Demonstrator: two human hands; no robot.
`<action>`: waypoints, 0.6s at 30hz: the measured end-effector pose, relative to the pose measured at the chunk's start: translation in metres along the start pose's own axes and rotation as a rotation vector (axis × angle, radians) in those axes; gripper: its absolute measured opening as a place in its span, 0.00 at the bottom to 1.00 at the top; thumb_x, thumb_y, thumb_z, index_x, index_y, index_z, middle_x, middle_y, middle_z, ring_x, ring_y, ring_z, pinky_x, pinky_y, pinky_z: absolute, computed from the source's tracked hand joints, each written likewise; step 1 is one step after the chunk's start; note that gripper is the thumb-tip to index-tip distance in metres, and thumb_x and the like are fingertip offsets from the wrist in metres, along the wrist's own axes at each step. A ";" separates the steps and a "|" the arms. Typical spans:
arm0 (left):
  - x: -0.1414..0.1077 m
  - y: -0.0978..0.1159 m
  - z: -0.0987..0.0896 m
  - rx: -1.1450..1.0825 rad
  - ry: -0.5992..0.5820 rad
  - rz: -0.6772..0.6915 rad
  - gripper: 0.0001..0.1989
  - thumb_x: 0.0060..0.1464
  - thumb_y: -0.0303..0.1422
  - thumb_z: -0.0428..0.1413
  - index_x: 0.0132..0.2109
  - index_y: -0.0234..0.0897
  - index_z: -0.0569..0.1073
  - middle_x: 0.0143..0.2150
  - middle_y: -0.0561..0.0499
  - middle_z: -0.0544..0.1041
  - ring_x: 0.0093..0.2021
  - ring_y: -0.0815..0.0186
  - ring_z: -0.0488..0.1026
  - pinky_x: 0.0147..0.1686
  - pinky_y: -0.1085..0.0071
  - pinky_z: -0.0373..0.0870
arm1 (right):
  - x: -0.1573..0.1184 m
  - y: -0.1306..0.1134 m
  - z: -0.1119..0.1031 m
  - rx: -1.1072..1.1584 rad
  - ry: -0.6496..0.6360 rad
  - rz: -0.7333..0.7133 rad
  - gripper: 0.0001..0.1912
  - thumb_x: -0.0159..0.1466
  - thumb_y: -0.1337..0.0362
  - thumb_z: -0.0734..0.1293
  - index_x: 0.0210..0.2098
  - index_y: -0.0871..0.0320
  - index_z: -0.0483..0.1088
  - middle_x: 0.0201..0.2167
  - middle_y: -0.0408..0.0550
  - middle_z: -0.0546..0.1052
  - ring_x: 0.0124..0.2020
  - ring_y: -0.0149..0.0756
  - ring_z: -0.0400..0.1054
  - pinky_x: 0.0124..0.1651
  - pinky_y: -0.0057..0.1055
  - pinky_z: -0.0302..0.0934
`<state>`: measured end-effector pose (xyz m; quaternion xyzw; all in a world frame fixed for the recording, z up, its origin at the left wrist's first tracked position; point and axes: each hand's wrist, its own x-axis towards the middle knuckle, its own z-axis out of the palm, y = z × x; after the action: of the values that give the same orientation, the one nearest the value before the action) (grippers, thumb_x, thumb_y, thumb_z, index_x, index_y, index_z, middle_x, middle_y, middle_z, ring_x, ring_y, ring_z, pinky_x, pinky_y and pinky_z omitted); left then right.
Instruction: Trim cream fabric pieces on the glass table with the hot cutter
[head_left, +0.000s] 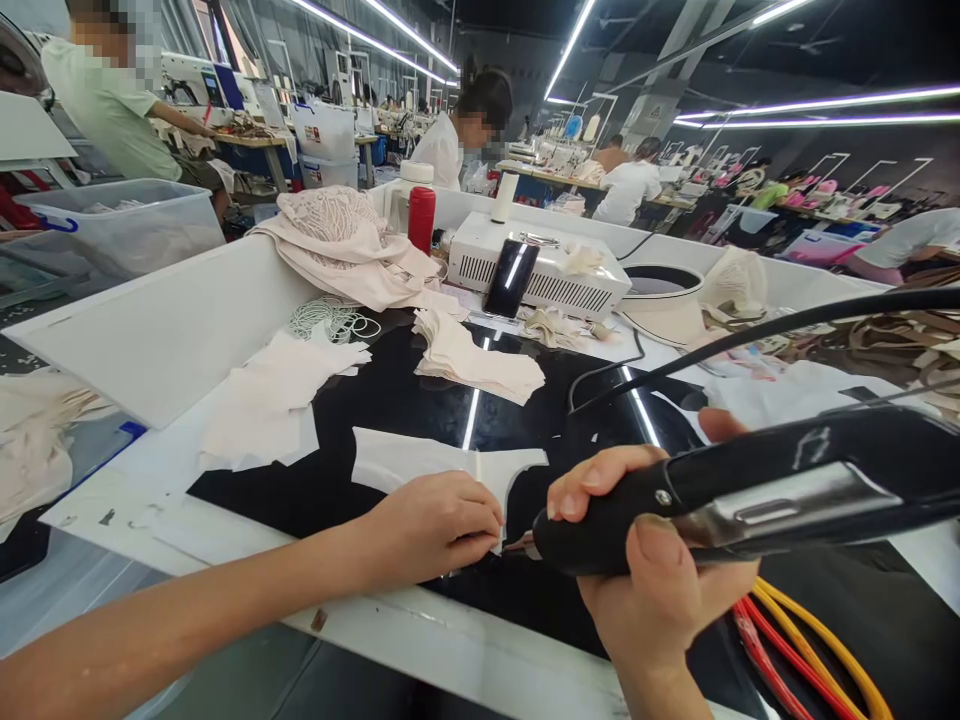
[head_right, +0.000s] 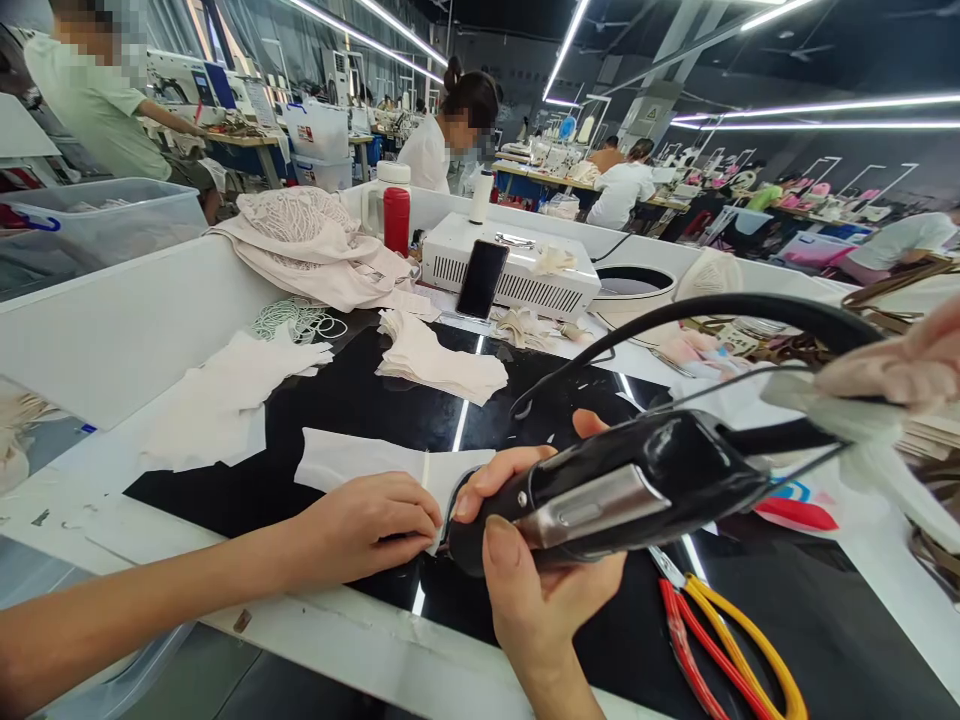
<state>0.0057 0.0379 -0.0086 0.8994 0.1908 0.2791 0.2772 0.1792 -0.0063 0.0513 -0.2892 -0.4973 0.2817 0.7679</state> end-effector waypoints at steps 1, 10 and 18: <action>0.000 0.001 0.000 0.004 0.002 0.001 0.05 0.66 0.24 0.59 0.41 0.36 0.79 0.46 0.51 0.82 0.44 0.64 0.78 0.48 0.72 0.71 | 0.000 0.000 0.000 -0.002 0.000 -0.006 0.32 0.64 0.61 0.75 0.64 0.50 0.63 0.31 0.39 0.78 0.23 0.34 0.71 0.24 0.34 0.70; 0.004 0.002 -0.004 -0.064 0.001 -0.047 0.05 0.65 0.23 0.61 0.42 0.34 0.80 0.46 0.50 0.82 0.46 0.65 0.79 0.50 0.73 0.70 | -0.002 0.000 0.001 -0.008 -0.015 -0.011 0.31 0.64 0.62 0.75 0.63 0.50 0.64 0.31 0.39 0.77 0.23 0.33 0.71 0.24 0.34 0.71; 0.006 0.003 -0.007 -0.037 -0.059 -0.081 0.04 0.68 0.25 0.60 0.45 0.35 0.80 0.47 0.50 0.82 0.47 0.63 0.79 0.51 0.70 0.70 | -0.004 -0.001 0.001 -0.034 -0.010 -0.006 0.30 0.65 0.62 0.75 0.63 0.49 0.63 0.31 0.39 0.77 0.24 0.34 0.70 0.25 0.35 0.71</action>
<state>0.0067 0.0416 0.0003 0.8935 0.2133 0.2444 0.3104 0.1766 -0.0101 0.0502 -0.2993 -0.5068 0.2726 0.7611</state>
